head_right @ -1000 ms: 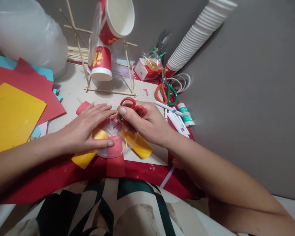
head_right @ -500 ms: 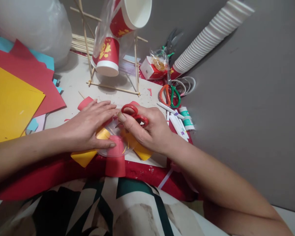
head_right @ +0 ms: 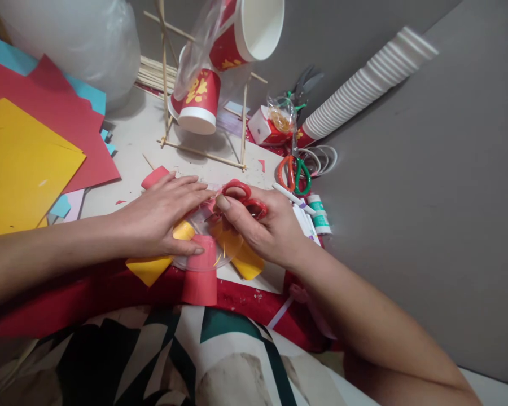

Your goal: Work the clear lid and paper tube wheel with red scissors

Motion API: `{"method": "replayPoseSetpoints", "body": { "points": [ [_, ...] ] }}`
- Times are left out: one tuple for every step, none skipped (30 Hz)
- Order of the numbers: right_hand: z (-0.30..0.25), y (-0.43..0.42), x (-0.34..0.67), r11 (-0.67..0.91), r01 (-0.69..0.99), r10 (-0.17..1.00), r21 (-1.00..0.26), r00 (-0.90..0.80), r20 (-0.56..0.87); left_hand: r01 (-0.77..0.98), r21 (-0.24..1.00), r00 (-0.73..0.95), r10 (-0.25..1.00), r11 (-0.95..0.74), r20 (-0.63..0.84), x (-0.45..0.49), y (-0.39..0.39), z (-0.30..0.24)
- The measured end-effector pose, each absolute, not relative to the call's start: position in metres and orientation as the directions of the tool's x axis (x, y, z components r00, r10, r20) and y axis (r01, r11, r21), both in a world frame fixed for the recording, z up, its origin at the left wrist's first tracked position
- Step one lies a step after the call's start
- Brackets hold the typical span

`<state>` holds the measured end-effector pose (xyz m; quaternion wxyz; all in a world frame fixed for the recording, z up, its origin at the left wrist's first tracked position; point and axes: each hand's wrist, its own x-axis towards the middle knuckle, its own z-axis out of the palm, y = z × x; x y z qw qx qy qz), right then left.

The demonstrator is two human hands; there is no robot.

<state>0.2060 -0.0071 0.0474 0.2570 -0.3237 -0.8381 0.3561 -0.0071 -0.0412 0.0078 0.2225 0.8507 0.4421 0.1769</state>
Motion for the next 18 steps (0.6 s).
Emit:
{"method": "replayPoseSetpoints", "body": {
  "points": [
    [0.048,-0.005,0.206,0.554,0.351,0.707,-0.755,-0.677,0.203,0.673,0.537,0.546,0.831,-0.508,0.102,-0.007,-0.041,0.008],
    [0.049,-0.002,0.207,0.570,0.344,0.686,-0.746,-0.699,0.202,0.673,0.540,0.546,0.832,-0.506,0.099,-0.007,-0.041,0.008],
    [0.050,0.000,0.207,0.583,0.334,0.662,-0.740,-0.723,0.195,0.672,0.543,0.545,0.833,-0.503,0.097,-0.007,-0.041,0.008],
    [0.051,0.003,0.206,0.590,0.325,0.640,-0.740,-0.747,0.182,0.671,0.547,0.543,0.834,-0.501,0.097,-0.007,-0.041,0.008],
    [0.053,0.005,0.205,0.590,0.317,0.621,-0.743,-0.766,0.166,0.669,0.549,0.541,0.835,-0.501,0.102,-0.007,-0.041,0.007],
    [0.054,0.007,0.204,0.586,0.314,0.608,-0.747,-0.779,0.149,0.665,0.551,0.540,0.834,-0.505,0.113,-0.007,-0.041,0.006],
    [0.055,0.007,0.202,0.582,0.313,0.602,-0.750,-0.786,0.139,0.659,0.552,0.537,0.833,-0.510,0.129,-0.007,-0.041,0.005],
    [0.056,0.007,0.201,0.584,0.315,0.601,-0.748,-0.787,0.138,0.650,0.554,0.536,0.831,-0.520,0.150,-0.008,-0.041,0.004],
    [0.056,0.007,0.198,0.591,0.317,0.605,-0.742,-0.782,0.148,0.638,0.557,0.537,0.825,-0.532,0.174,-0.009,-0.041,0.003],
    [0.057,0.005,0.196,0.600,0.321,0.612,-0.733,-0.774,0.162,0.623,0.563,0.537,0.820,-0.544,0.199,-0.009,-0.041,0.004],
    [0.057,0.004,0.195,0.609,0.324,0.620,-0.724,-0.763,0.180,0.607,0.574,0.529,0.818,-0.550,0.225,-0.010,-0.041,0.005],
    [0.057,0.002,0.193,0.617,0.325,0.627,-0.716,-0.754,0.197,0.594,0.592,0.507,0.825,-0.545,0.251,-0.012,-0.042,0.008],
    [0.057,0.000,0.192,0.625,0.325,0.630,-0.710,-0.747,0.212,0.582,0.619,0.469,0.840,-0.527,0.274,-0.013,-0.042,0.012],
    [0.057,-0.001,0.191,0.630,0.323,0.632,-0.707,-0.742,0.224,0.571,0.654,0.415,0.862,-0.496,0.292,-0.015,-0.043,0.018],
    [0.057,-0.002,0.191,0.634,0.321,0.633,-0.704,-0.738,0.234,0.558,0.692,0.349,0.886,-0.459,0.306,-0.017,-0.044,0.024],
    [0.057,-0.003,0.191,0.639,0.319,0.632,-0.700,-0.736,0.241,0.546,0.727,0.280,0.908,-0.417,0.311,-0.020,-0.046,0.030],
    [0.056,-0.003,0.192,0.644,0.318,0.632,-0.696,-0.734,0.250,0.538,0.756,0.218,0.927,-0.374,0.304,-0.022,-0.048,0.036],
    [0.055,-0.003,0.193,0.649,0.315,0.630,-0.692,-0.733,0.257,0.537,0.777,0.167,0.944,-0.328,0.283,-0.025,-0.051,0.042]
  ]
}}
